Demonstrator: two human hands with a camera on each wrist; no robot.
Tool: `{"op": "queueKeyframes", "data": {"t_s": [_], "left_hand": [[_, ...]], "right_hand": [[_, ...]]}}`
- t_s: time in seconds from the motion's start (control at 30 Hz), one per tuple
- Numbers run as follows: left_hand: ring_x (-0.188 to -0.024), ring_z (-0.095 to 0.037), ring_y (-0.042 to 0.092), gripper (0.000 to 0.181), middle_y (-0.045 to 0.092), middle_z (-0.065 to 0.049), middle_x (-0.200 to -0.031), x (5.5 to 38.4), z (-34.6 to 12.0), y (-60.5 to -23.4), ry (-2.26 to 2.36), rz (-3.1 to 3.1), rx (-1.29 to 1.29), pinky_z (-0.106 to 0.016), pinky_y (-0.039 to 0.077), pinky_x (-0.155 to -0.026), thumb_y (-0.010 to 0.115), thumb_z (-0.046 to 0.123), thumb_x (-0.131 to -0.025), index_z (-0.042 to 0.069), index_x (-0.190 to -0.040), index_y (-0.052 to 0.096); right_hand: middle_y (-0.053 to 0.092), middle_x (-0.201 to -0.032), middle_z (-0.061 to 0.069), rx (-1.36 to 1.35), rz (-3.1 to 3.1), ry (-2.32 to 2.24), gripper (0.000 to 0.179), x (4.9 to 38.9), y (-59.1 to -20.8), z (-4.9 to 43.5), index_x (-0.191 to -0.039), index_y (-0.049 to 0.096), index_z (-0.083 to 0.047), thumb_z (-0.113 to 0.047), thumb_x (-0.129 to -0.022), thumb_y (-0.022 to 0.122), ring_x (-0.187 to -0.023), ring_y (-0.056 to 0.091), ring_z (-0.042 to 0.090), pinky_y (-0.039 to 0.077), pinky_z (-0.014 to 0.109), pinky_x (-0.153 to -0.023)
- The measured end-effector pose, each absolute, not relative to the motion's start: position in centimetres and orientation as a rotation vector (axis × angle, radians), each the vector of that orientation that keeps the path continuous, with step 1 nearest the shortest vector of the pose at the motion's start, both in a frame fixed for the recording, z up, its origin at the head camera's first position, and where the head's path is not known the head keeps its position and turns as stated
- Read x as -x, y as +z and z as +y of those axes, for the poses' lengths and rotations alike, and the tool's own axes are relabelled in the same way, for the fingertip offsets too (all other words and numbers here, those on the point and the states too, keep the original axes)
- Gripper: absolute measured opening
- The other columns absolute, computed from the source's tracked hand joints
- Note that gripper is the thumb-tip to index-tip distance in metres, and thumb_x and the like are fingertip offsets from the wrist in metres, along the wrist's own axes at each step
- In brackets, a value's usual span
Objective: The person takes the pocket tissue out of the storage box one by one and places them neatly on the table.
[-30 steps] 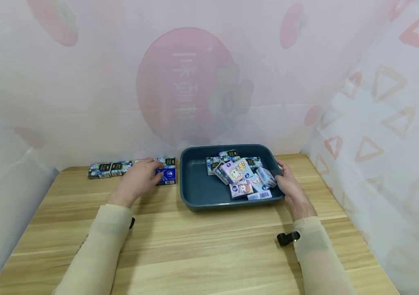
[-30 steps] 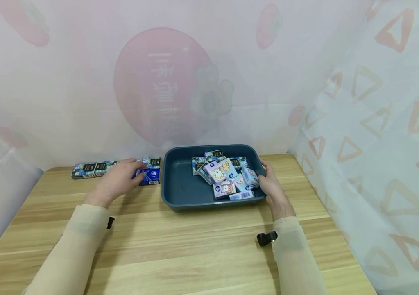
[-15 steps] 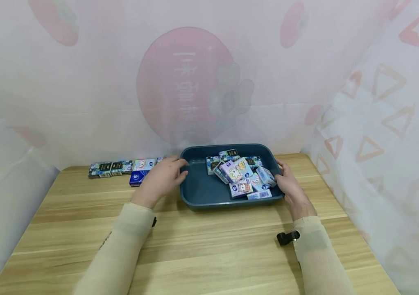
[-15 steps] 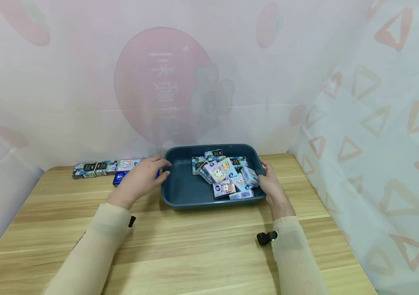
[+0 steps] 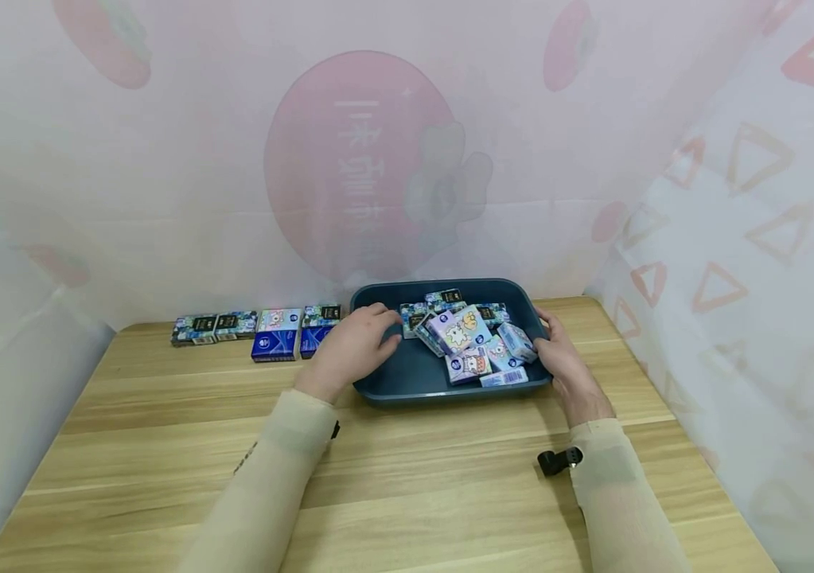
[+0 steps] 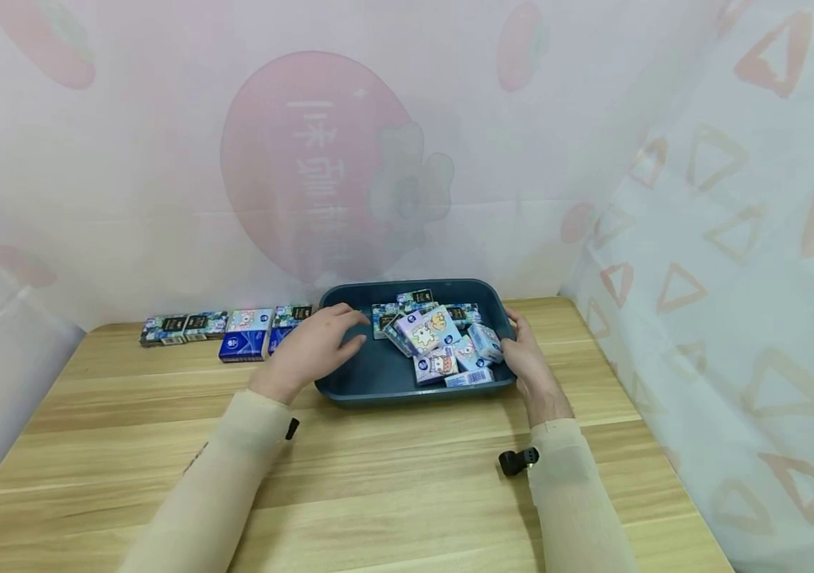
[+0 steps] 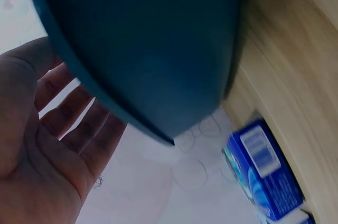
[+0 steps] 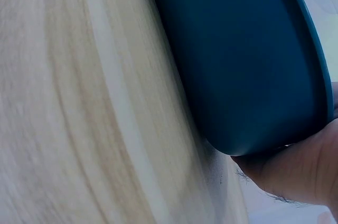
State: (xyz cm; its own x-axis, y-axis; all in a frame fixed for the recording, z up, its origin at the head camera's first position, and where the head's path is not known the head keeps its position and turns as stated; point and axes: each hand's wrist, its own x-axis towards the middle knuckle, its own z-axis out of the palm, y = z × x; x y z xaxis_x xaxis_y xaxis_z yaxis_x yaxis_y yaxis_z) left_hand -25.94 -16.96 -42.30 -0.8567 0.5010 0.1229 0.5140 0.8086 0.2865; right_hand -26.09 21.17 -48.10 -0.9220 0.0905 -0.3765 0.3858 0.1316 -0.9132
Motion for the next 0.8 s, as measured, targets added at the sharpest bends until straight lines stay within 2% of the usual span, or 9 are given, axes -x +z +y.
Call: {"op": "queueKeyframes", "data": {"t_s": [0.23, 0.5, 0.7, 0.8], "left_hand": [[-0.121, -0.026, 0.079, 0.037, 0.079, -0.011, -0.141, 26.3, -14.9, -43.0, -0.480, -2.939, 0.844, -0.046, 0.070, -0.108, 0.075, 0.028, -0.118, 0.011, -0.150, 0.078], [-0.140, -0.031, 0.075, 0.038, 0.076, -0.010, -0.152, 26.4, -12.6, -43.5, -0.478, -2.953, 0.853, -0.051, 0.063, -0.125, 0.077, 0.027, -0.117, 0.014, -0.152, 0.077], [-0.158, -0.034, 0.064, 0.040, 0.071, -0.010, -0.163, 26.3, -11.2, -43.9, -0.476, -2.928, 0.879, -0.053, 0.053, -0.138, 0.077, 0.027, -0.116, 0.016, -0.155, 0.075], [-0.162, -0.034, 0.059, 0.044, 0.068, -0.010, -0.167, 26.3, -10.6, -44.0, -0.447, -2.905, 0.907, -0.053, 0.050, -0.140, 0.079, 0.028, -0.116, 0.016, -0.158, 0.073]], "right_hand": [[0.024, -0.195, 0.020, -0.466, 2.184, -1.869, 0.084, 26.2, -48.1, 21.2, -0.191, 0.013, -0.032, 0.002, -0.117, 0.034, -0.156, 0.044, 0.035, 0.043, 0.043, -0.119], [0.023, -0.196, 0.016, -0.489, 2.159, -1.891, 0.083, 26.2, -48.3, 21.1, -0.190, 0.016, -0.035, 0.000, -0.118, 0.035, -0.162, 0.040, 0.037, 0.038, 0.049, -0.131], [0.020, -0.197, 0.018, -0.490, 2.168, -1.884, 0.082, 26.1, -48.2, 21.1, -0.190, 0.016, -0.033, 0.001, -0.118, 0.035, -0.167, 0.035, 0.040, 0.032, 0.057, -0.140], [0.018, -0.197, 0.018, -0.492, 2.171, -1.882, 0.082, 26.1, -48.2, 21.1, -0.190, 0.016, -0.033, 0.001, -0.118, 0.035, -0.169, 0.033, 0.040, 0.031, 0.058, -0.141]]}}
